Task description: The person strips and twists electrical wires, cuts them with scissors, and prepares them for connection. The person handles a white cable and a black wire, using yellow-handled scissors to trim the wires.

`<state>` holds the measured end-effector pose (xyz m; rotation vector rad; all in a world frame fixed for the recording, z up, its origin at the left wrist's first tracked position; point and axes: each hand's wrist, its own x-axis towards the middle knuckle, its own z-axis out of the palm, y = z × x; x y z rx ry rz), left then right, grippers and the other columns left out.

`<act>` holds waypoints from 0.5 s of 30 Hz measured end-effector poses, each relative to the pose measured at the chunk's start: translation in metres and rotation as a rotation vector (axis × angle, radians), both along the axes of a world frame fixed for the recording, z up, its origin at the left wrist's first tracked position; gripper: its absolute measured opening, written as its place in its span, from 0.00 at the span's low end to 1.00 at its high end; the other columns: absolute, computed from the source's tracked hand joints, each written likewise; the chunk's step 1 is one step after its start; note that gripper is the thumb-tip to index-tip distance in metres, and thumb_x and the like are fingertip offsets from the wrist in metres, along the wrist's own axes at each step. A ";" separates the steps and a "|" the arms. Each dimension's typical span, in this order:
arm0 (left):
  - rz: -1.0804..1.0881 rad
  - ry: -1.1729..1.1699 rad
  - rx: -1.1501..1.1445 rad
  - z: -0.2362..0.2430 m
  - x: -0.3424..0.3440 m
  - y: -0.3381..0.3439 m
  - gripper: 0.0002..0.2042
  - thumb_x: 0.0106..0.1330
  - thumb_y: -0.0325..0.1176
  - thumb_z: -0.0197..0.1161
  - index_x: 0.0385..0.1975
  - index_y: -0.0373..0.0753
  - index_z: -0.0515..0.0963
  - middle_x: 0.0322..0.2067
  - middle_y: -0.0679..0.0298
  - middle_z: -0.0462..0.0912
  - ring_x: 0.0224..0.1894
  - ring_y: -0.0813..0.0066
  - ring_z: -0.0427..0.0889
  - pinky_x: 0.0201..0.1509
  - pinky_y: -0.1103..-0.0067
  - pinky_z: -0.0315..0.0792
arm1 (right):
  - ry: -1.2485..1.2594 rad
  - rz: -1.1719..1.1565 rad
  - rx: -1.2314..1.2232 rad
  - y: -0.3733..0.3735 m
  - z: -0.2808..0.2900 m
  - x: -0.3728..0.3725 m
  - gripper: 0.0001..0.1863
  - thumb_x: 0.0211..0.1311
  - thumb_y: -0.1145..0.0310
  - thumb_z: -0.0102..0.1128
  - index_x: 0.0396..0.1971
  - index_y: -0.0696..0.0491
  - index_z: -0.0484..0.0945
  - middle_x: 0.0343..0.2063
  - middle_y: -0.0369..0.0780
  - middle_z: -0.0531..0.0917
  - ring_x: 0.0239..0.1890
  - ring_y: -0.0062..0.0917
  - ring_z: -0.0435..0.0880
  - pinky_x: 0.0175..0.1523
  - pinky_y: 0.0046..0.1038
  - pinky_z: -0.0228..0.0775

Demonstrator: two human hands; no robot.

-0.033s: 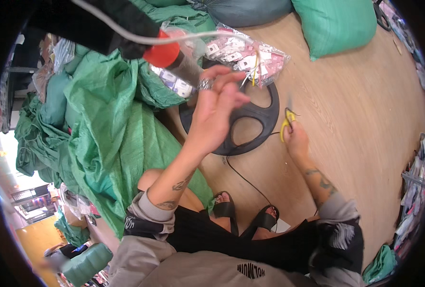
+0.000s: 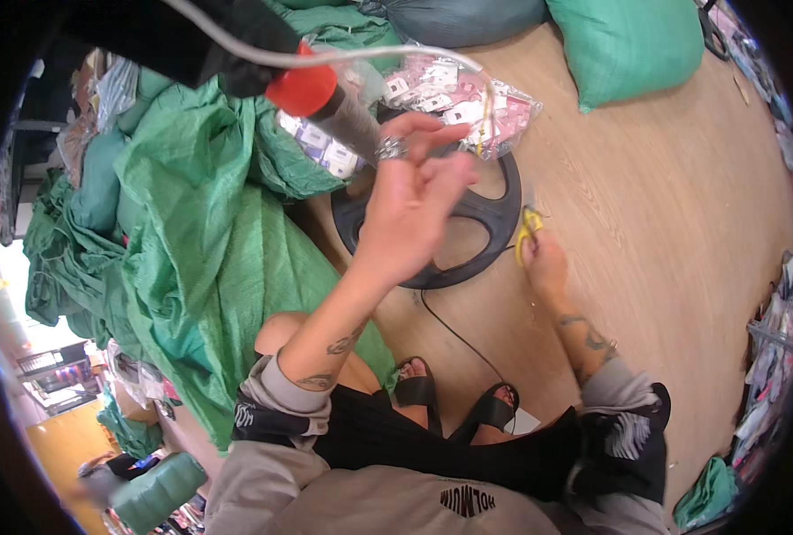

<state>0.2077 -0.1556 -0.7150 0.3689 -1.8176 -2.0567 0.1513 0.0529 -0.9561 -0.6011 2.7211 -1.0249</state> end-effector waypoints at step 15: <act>-0.294 0.314 0.253 0.036 0.003 -0.006 0.12 0.67 0.24 0.55 0.48 0.28 0.70 0.40 0.52 0.83 0.45 0.69 0.82 0.51 0.77 0.74 | -0.007 -0.503 0.225 0.080 -0.086 -0.010 0.19 0.57 0.62 0.57 0.45 0.57 0.71 0.44 0.52 0.73 0.47 0.47 0.72 0.48 0.44 0.64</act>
